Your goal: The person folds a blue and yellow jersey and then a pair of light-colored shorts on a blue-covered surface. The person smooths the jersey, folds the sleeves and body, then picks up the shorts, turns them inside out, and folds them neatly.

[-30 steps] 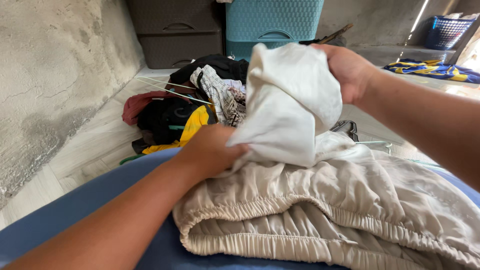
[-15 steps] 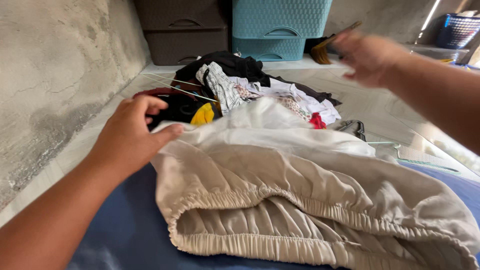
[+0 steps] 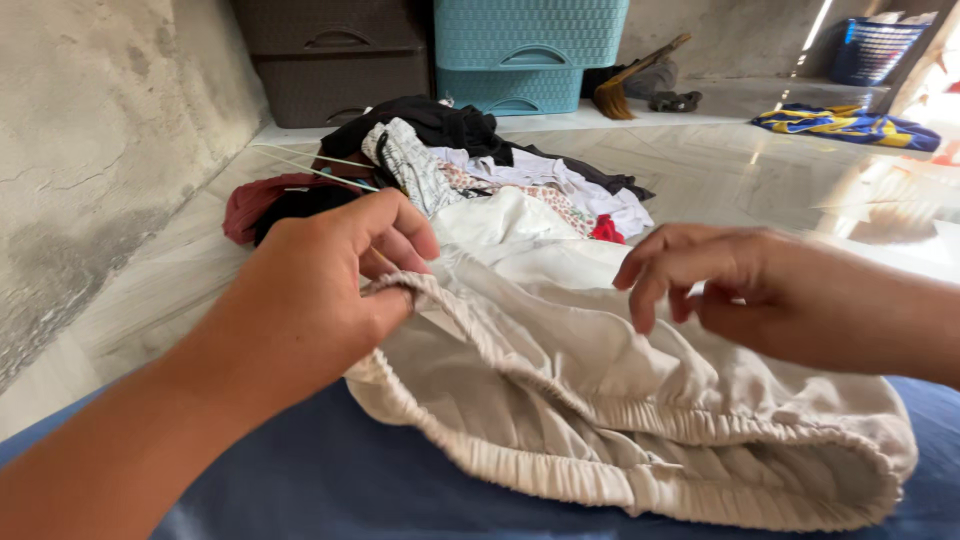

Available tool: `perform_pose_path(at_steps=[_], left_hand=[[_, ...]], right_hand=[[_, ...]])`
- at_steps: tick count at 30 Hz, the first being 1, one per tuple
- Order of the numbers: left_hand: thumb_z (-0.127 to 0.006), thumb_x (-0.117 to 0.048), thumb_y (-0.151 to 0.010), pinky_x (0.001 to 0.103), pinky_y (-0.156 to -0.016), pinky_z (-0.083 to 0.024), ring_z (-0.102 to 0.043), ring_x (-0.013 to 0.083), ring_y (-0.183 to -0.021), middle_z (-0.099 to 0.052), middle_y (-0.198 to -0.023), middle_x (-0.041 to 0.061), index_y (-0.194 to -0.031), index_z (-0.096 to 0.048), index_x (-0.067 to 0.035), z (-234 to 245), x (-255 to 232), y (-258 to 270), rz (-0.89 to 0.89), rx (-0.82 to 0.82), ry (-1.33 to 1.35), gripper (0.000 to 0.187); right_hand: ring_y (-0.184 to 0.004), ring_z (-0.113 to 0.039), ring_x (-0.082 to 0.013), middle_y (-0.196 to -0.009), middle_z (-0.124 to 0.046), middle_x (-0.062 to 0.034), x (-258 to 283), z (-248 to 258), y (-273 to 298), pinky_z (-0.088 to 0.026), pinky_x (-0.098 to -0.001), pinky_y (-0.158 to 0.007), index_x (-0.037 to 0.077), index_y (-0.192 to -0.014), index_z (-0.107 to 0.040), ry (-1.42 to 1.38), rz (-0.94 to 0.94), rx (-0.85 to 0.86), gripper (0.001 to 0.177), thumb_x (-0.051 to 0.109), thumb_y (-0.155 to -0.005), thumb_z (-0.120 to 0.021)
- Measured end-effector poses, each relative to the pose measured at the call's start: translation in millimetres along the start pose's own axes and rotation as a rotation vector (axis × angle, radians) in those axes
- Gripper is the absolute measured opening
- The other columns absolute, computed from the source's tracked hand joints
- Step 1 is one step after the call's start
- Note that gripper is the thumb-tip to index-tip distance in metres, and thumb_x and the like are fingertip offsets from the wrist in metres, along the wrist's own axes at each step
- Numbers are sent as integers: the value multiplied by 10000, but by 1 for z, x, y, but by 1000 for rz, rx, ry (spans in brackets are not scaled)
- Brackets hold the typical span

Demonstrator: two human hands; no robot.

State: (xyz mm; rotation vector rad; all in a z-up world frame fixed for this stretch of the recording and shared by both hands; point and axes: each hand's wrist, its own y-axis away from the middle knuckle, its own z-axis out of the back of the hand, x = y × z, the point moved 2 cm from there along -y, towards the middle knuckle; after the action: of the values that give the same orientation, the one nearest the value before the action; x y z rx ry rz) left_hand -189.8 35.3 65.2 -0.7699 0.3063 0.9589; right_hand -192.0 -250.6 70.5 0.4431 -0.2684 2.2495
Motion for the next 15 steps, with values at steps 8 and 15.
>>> perform_pose_path(at_steps=[8, 15], left_hand=[[-707, -61, -776, 284, -734, -593, -735, 139, -870, -780, -928, 20, -1070, -665, -135, -7, 8, 11, 1, 86, 39, 307], [-659, -86, -808, 266, -850, -615, -707, 131, -957, -809, -995, -18, -907, -762, -126, -7, -6, 13, -223, 284, 164, 148]], right_hand=[[-1194, -688, -224, -1415, -654, -11, -75, -31, 48, -525, -355, -942, 216, -1134, -775, 176, 82, -23, 566, -111, -710, -591], [-1211, -686, -223, -1380, -682, -55, -173, -7, 110, -487, -376, -995, 270, -1032, -835, 247, -60, -149, 390, 28, -755, -705]])
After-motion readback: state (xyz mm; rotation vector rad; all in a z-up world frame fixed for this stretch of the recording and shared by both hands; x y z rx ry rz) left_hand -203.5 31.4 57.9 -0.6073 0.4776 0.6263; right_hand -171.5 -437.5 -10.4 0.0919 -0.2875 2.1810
